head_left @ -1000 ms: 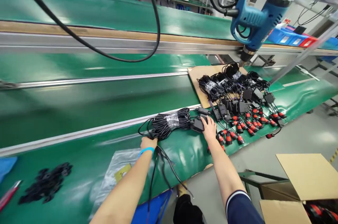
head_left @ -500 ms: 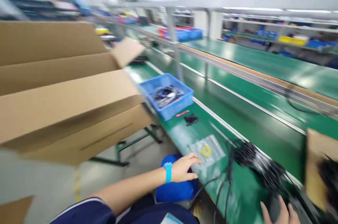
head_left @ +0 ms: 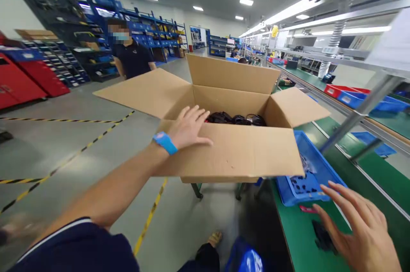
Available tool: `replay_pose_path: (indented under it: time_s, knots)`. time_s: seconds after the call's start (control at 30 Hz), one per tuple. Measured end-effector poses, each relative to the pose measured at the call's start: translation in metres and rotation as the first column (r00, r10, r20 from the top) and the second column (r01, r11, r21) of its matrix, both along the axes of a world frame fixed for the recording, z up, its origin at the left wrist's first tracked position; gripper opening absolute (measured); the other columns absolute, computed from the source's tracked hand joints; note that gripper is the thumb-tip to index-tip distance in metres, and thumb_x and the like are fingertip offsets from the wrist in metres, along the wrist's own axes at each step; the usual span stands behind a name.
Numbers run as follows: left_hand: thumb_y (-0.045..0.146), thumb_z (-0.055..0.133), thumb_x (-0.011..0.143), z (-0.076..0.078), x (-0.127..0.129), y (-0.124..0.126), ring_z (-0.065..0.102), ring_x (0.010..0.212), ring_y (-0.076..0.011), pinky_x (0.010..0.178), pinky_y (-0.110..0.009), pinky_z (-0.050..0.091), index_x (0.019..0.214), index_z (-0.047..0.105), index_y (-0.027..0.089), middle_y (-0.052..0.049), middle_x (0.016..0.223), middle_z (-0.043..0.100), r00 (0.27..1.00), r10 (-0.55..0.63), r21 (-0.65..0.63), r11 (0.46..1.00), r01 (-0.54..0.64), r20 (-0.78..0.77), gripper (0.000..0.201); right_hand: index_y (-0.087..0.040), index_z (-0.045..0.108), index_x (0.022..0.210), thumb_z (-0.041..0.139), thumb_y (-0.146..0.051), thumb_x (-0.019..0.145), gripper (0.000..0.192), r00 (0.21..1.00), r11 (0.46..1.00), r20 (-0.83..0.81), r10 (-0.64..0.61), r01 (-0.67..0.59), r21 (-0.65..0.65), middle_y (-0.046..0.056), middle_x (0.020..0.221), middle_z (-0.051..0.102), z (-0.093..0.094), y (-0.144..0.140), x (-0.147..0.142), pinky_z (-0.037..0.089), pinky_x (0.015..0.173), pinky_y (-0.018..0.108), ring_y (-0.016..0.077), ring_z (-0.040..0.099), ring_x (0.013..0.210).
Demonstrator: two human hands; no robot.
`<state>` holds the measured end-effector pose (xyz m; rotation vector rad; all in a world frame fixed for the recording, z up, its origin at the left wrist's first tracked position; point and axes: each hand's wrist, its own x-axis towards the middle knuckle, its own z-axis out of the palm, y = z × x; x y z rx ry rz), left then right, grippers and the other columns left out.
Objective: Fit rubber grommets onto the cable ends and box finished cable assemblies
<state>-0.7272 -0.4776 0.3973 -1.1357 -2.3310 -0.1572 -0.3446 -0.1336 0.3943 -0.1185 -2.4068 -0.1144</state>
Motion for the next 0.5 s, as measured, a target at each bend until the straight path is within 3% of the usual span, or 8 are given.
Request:
replay_pose_path:
  time_s: [0.1,0.2,0.3,0.37,0.43,0.5]
  knots:
    - [0.098,0.047,0.068,-0.031,-0.031,-0.012,0.065,0.094,-0.0325,0.091,-0.046,0.042,0.118,0.068,0.007,-0.018,0.104,0.073,0.997,-0.016,-0.014,1.000,0.018,0.071,0.106,-0.030,0.063,0.126,0.059,-0.045,0.098,0.033,0.984,0.987,0.101,0.149,-0.154,0.045,0.006,0.124,0.071,0.054,-0.021,-0.140,0.045,0.100,0.047,0.0292,0.065,0.114]
    - [0.094,0.048,0.072,-0.051,-0.032,-0.014,0.061,0.077,-0.0264,0.074,-0.040,0.038,0.102,0.070,0.011,-0.009,0.082,0.069,0.999,0.001,0.129,0.992,0.005,-0.044,0.090,-0.028,0.065,0.125,0.053,-0.048,0.100,0.034,0.921,0.974,0.319,0.223,-0.224,-0.035,0.006,0.121,0.072,0.075,-0.029,-0.272,0.048,0.099,0.043,0.0262,0.066,0.114]
    - [0.086,0.044,0.083,-0.055,-0.030,-0.012,0.059,0.074,-0.0230,0.073,-0.039,0.037,0.100,0.070,0.013,-0.006,0.079,0.068,0.992,-0.023,0.246,0.968,0.053,-0.122,0.079,-0.025,0.063,0.131,0.054,-0.047,0.098,0.040,0.716,0.981,0.674,0.179,-0.181,-0.069,0.008,0.126,0.071,0.065,-0.024,-0.389,0.052,0.099,0.038,0.0247,0.067,0.116]
    - [0.079,0.039,0.090,-0.054,-0.031,-0.011,0.059,0.074,-0.0217,0.075,-0.038,0.038,0.101,0.069,0.014,-0.006,0.081,0.070,0.992,-0.028,0.297,0.953,0.063,-0.120,0.073,-0.022,0.064,0.131,0.067,-0.039,0.089,0.045,0.559,0.989,0.823,0.095,-0.147,-0.014,0.010,0.126,0.071,0.048,-0.019,-0.454,0.053,0.098,0.038,0.0283,0.068,0.117]
    - [0.071,0.036,0.097,-0.054,-0.031,-0.010,0.060,0.075,-0.0209,0.078,-0.038,0.040,0.102,0.069,0.015,-0.004,0.082,0.072,0.995,-0.011,0.335,0.941,0.042,-0.095,0.066,-0.020,0.069,0.124,0.078,-0.028,0.076,0.050,0.477,0.991,0.878,0.028,-0.129,0.039,0.013,0.120,0.074,0.028,-0.014,-0.503,0.053,0.097,0.041,0.0338,0.069,0.114]
    - [0.064,0.035,0.101,-0.057,-0.030,-0.010,0.062,0.078,-0.0202,0.082,-0.038,0.041,0.101,0.070,0.017,-0.003,0.083,0.074,0.997,0.011,0.361,0.932,0.016,-0.072,0.059,-0.021,0.071,0.119,0.079,-0.025,0.074,0.046,0.433,0.991,0.901,0.015,-0.129,0.045,0.012,0.114,0.075,0.007,-0.010,-0.537,0.053,0.094,0.040,0.0333,0.071,0.110]
